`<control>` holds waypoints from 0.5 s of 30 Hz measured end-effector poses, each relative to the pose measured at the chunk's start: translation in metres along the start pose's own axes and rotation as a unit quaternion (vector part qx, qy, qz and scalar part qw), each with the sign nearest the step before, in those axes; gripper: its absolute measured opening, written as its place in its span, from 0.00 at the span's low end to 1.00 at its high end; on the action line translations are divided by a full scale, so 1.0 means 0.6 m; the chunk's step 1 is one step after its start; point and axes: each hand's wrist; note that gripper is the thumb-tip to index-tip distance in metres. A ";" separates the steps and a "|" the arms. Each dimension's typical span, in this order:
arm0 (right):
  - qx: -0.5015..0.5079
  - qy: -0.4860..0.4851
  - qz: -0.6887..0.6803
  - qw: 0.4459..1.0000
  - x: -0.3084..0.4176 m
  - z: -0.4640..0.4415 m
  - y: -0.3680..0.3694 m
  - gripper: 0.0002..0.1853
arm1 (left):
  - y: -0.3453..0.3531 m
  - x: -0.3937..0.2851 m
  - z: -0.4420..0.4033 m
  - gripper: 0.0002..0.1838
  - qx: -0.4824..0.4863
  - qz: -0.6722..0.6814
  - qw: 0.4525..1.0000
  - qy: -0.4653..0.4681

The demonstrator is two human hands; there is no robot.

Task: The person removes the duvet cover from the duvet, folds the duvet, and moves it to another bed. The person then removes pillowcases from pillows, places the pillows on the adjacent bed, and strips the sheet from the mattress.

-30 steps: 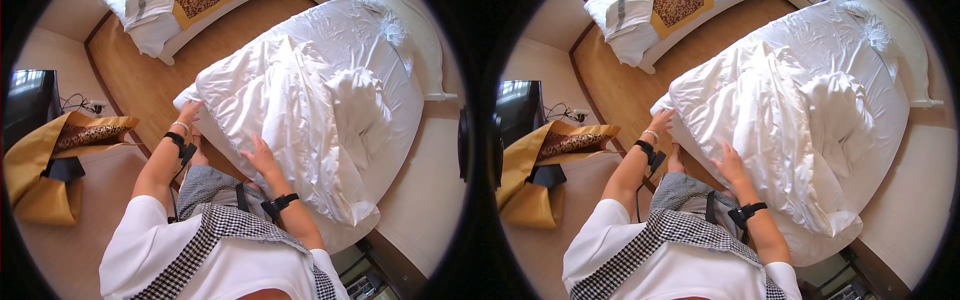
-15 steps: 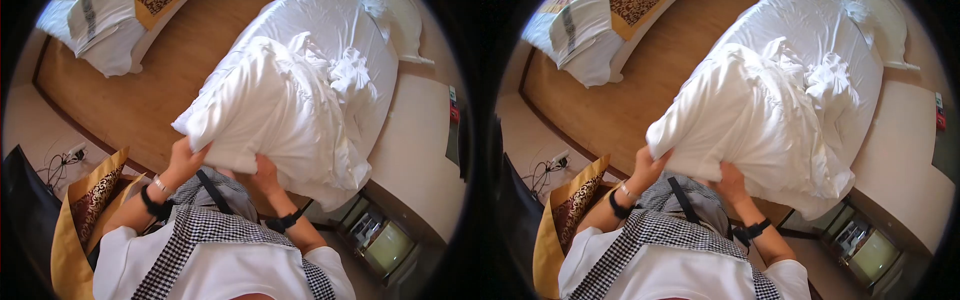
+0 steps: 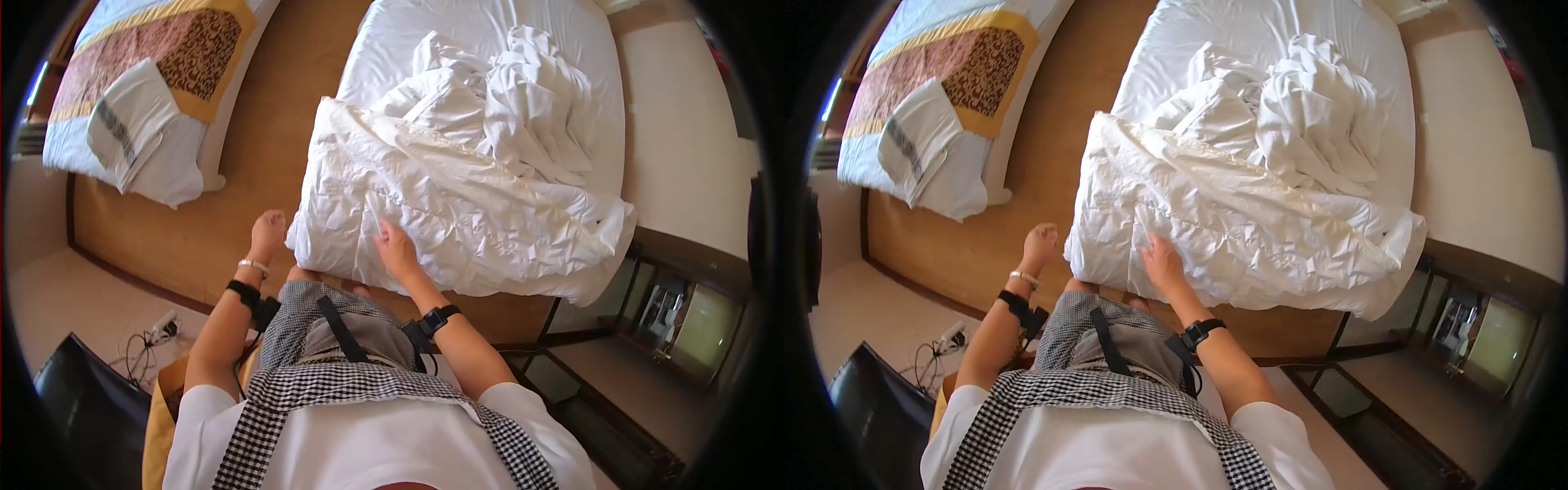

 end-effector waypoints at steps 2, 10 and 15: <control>-0.108 -0.077 0.041 0.990 0.023 -0.045 -0.020 0.25 | -0.012 -0.091 -0.058 0.13 -0.020 0.032 0.999 0.024; -0.105 0.044 0.113 0.987 0.111 -0.206 0.026 0.57 | 0.023 -0.371 -0.290 0.22 0.053 -0.011 0.947 0.315; -0.079 0.192 0.199 0.958 0.199 -0.235 0.128 0.66 | 0.116 -0.491 -0.406 0.38 0.153 -0.111 0.853 0.486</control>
Point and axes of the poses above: each hand's wrist, its own z-axis away from the middle knuckle, its own y-axis out of the palm, x = y × z, and after that the axes turned 1 degree about y, right-handed
